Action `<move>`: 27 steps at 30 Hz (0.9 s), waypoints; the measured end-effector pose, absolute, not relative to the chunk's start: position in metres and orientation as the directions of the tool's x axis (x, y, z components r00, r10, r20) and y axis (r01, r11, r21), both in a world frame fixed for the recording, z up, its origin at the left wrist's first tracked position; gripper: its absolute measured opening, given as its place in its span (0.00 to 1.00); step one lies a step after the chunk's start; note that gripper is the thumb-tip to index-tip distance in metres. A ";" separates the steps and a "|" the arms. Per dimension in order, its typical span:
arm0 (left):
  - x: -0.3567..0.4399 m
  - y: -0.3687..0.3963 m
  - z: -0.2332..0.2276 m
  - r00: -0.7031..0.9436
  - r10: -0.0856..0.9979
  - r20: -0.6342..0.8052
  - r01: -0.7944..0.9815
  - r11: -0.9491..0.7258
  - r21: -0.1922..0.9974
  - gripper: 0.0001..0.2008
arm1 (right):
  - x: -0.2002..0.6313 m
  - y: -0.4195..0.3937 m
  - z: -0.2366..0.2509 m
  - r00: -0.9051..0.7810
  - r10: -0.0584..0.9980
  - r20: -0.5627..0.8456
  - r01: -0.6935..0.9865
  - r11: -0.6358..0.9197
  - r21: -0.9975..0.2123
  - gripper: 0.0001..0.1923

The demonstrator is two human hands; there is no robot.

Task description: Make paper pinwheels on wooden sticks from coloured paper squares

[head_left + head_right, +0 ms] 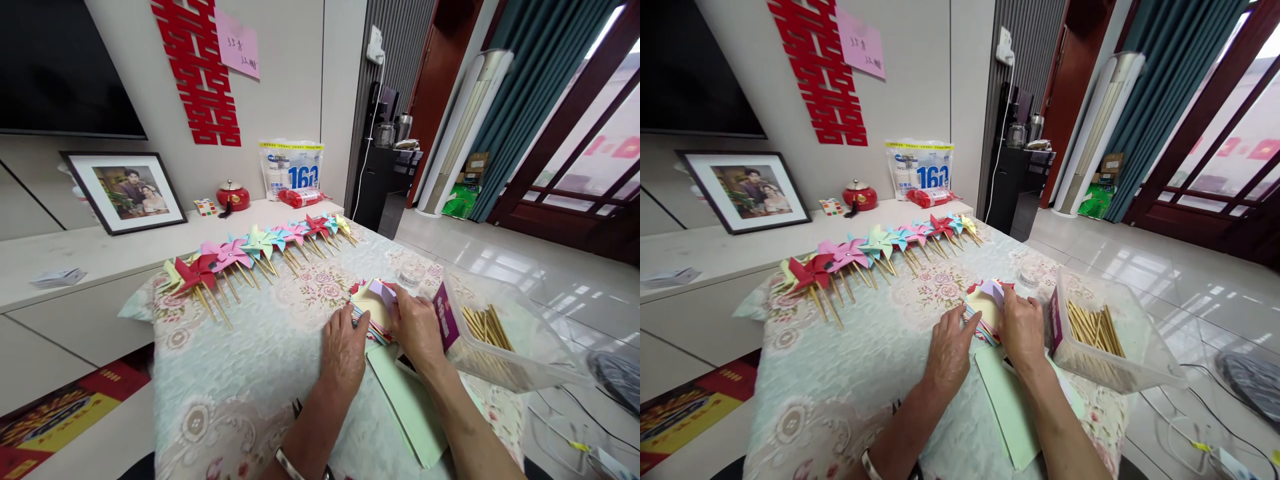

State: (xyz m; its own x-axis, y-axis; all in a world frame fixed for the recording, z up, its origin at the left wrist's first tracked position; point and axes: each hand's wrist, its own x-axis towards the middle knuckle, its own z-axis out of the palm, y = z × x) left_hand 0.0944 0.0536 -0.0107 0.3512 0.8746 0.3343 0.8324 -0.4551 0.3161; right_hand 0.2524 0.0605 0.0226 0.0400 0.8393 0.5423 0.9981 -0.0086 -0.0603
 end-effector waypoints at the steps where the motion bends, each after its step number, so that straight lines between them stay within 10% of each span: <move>1: 0.094 0.053 -0.011 0.352 0.872 0.340 0.830 -0.458 0.317 0.27 | 0.255 0.061 0.021 0.036 0.807 0.589 0.998 -0.004 -0.056 0.19; 27: 0.069 0.044 -0.020 0.091 0.896 0.435 0.404 -0.433 0.806 0.21 | 0.259 0.049 0.038 0.006 0.364 0.931 0.980 0.181 -0.077 0.12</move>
State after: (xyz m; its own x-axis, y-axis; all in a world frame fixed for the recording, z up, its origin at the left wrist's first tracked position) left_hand 0.0689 0.0444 -0.0199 0.0914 0.8957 0.4353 0.4037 -0.4329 0.8060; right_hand 0.2594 0.0491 0.0382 0.0065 0.3642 0.9313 0.9805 0.1807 -0.0775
